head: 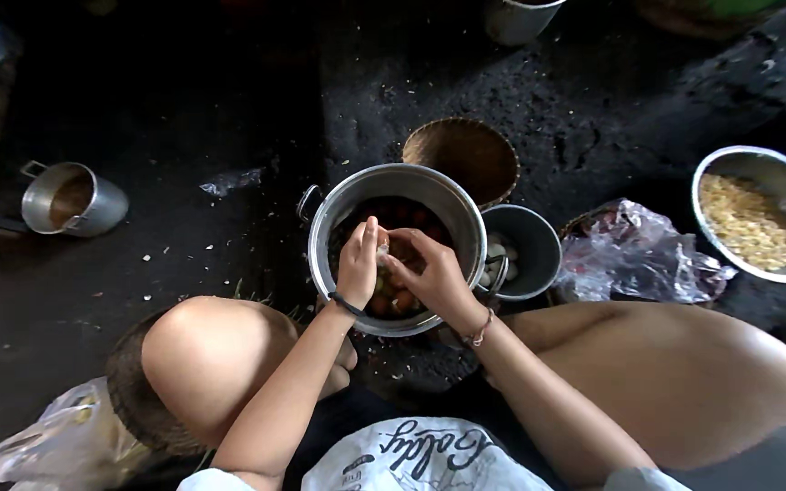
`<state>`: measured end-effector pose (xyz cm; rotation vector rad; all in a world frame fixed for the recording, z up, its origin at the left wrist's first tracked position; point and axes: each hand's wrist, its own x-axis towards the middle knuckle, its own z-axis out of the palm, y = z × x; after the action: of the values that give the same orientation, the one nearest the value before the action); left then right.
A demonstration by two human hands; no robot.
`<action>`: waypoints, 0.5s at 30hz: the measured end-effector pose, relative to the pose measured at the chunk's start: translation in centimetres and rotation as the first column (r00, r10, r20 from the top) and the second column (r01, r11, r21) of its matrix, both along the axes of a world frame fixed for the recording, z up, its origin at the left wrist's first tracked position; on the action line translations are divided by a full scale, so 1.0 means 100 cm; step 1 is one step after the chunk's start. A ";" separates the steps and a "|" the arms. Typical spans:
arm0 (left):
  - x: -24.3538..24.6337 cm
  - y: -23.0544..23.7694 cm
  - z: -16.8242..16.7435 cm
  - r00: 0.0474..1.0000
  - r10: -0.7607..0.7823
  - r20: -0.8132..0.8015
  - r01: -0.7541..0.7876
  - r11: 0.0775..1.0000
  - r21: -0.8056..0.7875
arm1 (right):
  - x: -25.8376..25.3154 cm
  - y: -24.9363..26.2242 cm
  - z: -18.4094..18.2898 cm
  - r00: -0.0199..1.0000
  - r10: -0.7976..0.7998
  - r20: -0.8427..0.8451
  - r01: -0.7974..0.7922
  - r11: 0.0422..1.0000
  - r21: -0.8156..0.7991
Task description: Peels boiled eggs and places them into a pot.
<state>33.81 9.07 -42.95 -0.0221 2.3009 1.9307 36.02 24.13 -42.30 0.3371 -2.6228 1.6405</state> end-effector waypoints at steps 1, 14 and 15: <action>0.000 0.001 -0.001 1.000 -0.003 -0.004 0.003 1.000 -0.011 | 0.001 -0.002 0.000 1.000 0.010 0.010 -0.010 1.000 0.001; 0.003 0.005 -0.001 0.999 -0.009 -0.034 0.008 0.999 -0.032 | 0.009 -0.013 -0.004 0.996 -0.074 0.057 0.074 0.997 0.011; 0.003 0.005 -0.001 1.000 -0.014 -0.026 0.013 0.999 -0.035 | 0.008 -0.012 -0.004 0.996 -0.068 0.057 0.068 0.998 0.002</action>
<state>34.10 9.55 -43.00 0.0149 2.3445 1.8962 36.81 22.97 -42.69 0.2019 -2.6432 1.6539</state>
